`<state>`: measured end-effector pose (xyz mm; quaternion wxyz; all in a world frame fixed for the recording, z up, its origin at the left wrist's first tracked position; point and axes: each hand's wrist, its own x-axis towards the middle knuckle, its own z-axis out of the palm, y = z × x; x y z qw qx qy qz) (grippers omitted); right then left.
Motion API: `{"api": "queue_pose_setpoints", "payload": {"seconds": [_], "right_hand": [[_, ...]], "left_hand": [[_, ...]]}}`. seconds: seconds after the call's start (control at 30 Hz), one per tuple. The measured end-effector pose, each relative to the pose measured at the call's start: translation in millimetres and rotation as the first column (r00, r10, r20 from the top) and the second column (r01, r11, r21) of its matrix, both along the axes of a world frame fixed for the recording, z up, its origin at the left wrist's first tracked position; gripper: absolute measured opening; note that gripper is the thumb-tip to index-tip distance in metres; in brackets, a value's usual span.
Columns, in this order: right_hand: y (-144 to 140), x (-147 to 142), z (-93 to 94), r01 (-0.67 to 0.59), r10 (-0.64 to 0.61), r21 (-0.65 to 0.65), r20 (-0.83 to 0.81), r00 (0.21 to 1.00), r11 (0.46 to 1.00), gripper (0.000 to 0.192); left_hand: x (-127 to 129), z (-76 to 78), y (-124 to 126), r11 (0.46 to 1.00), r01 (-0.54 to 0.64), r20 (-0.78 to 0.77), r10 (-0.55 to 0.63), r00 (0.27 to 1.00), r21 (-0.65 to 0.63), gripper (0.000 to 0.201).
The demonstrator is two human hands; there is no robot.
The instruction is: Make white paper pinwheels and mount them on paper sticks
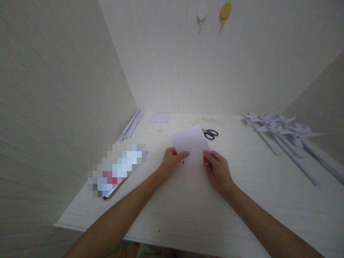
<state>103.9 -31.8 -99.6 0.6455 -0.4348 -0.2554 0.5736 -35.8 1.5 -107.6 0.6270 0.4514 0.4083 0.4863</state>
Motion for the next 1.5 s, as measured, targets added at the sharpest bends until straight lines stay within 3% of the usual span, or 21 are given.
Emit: {"api": "queue_pose_setpoints", "payload": {"seconds": [0.13,0.27,0.43,0.6,0.7,1.03,1.5], "right_hand": [[-0.2,-0.1,-0.7,0.001,-0.001,0.007,-0.002,1.0,1.0,0.019],[0.8,-1.2,-2.5,0.017,-0.018,0.025,0.039,0.999,1.0,0.021],[0.3,-3.5,-4.7,-0.031,0.017,0.072,0.186,0.982,0.997,0.023],[-5.8,-7.2,0.4,-0.232,0.174,0.049,0.515,0.839,0.971,0.024],[-8.1,-8.6,1.7,-0.316,0.225,0.043,0.614,0.757,0.948,0.024],[-6.2,-6.2,-3.6,-0.374,0.24,0.043,0.697,0.675,0.926,0.014],[-6.1,-6.3,-2.8,-0.343,0.157,0.13,0.705,0.692,0.93,0.008]], "left_hand": [[0.5,2.4,-3.7,0.997,0.081,0.051,-0.082,0.995,0.012,0.034],[1.6,4.1,-6.2,0.993,0.105,-0.049,-0.103,0.993,0.043,0.041],[4.6,6.1,-7.6,0.999,0.024,-0.103,-0.021,0.994,0.029,0.032],[6.5,8.9,-7.6,0.998,-0.067,-0.086,0.068,0.994,0.013,0.03],[6.5,10.1,-8.1,0.996,-0.093,-0.086,0.093,0.992,0.004,0.03],[6.0,5.1,-6.4,0.992,-0.122,-0.017,0.122,0.992,-0.02,0.028],[4.8,1.8,-4.4,0.991,-0.131,-0.022,0.132,0.991,0.041,0.025]]}}
